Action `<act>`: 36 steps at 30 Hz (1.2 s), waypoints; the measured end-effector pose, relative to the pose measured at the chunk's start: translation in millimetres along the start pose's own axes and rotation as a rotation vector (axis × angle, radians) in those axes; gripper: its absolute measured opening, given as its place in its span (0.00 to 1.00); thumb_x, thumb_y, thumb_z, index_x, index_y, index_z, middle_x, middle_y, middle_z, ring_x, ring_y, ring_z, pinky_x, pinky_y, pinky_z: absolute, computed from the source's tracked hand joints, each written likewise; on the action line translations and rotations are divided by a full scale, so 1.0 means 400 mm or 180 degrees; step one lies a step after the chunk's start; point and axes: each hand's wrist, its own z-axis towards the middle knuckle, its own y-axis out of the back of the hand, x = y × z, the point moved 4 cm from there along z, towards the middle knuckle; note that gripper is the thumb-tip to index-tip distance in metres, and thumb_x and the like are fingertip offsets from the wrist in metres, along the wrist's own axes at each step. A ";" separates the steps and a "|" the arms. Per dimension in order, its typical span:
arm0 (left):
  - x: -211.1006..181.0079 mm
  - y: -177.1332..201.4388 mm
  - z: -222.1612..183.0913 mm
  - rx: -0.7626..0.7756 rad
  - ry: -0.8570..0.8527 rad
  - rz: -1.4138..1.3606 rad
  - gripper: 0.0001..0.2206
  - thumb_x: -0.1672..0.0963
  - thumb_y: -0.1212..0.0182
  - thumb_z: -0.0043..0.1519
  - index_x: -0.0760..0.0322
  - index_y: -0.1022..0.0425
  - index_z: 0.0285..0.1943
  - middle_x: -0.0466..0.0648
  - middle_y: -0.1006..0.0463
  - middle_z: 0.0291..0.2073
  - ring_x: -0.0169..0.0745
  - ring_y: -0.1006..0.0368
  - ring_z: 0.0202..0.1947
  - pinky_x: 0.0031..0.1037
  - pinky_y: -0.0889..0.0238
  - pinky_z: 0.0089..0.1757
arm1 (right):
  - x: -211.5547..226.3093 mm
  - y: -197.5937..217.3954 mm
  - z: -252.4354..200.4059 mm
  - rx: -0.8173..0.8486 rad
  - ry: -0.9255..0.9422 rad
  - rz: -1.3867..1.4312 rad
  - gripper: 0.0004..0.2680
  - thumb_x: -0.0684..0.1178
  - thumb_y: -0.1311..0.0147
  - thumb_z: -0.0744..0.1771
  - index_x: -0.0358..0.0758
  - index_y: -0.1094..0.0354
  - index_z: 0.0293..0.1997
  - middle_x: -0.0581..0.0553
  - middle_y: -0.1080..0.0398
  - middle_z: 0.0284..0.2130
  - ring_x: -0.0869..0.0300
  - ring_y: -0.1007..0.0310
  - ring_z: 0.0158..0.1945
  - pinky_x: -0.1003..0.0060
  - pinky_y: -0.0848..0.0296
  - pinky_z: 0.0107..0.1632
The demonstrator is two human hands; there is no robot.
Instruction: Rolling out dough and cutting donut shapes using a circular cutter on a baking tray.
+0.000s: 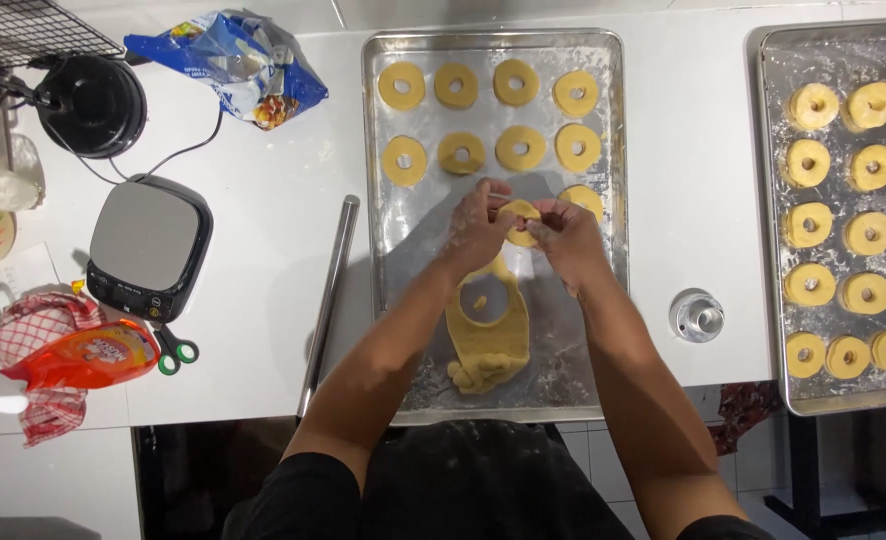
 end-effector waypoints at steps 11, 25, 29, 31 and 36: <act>0.080 -0.024 0.106 0.0067 -0.0593 0.0971 0.18 0.53 0.59 0.72 0.62 0.28 0.64 0.56 0.28 0.54 0.58 0.27 0.55 0.37 0.32 0.53 | -0.132 0.017 0.013 -0.1323 0.0822 -0.1545 0.16 0.33 0.50 0.64 0.24 0.32 0.59 0.28 0.28 0.41 0.36 0.24 0.45 0.46 0.25 0.49; 0.092 -0.056 0.082 -0.0043 -0.0197 0.0604 0.18 0.60 0.59 0.71 0.67 0.31 0.69 0.54 0.31 0.54 0.57 0.28 0.56 0.36 0.31 0.52 | -0.200 -0.014 0.122 -0.1338 0.0898 -0.1619 0.16 0.34 0.50 0.62 0.29 0.29 0.56 0.34 0.32 0.39 0.35 0.28 0.48 0.46 0.30 0.54; 0.057 -0.024 0.041 -0.0243 -0.0537 0.0829 0.18 0.60 0.58 0.70 0.62 0.27 0.66 0.54 0.23 0.54 0.49 0.32 0.63 0.32 0.38 0.61 | -0.154 -0.013 0.087 -0.1390 0.1109 -0.1592 0.18 0.31 0.52 0.62 0.29 0.30 0.58 0.32 0.32 0.42 0.35 0.29 0.49 0.49 0.29 0.55; 0.071 -0.026 0.051 -0.0249 -0.0623 0.0589 0.19 0.61 0.58 0.70 0.62 0.31 0.69 0.59 0.24 0.56 0.55 0.31 0.63 0.38 0.38 0.61 | -0.149 -0.022 0.074 -0.1378 0.1212 -0.1557 0.18 0.31 0.52 0.61 0.29 0.30 0.57 0.31 0.31 0.41 0.35 0.29 0.48 0.48 0.29 0.54; 0.052 0.028 -0.004 -0.0546 -0.0660 0.0605 0.21 0.60 0.52 0.67 0.61 0.39 0.72 0.61 0.26 0.58 0.61 0.27 0.58 0.45 0.35 0.58 | -0.191 -0.032 0.004 -0.1488 0.1536 -0.1548 0.14 0.31 0.56 0.63 0.29 0.32 0.52 0.30 0.32 0.39 0.36 0.29 0.45 0.47 0.29 0.50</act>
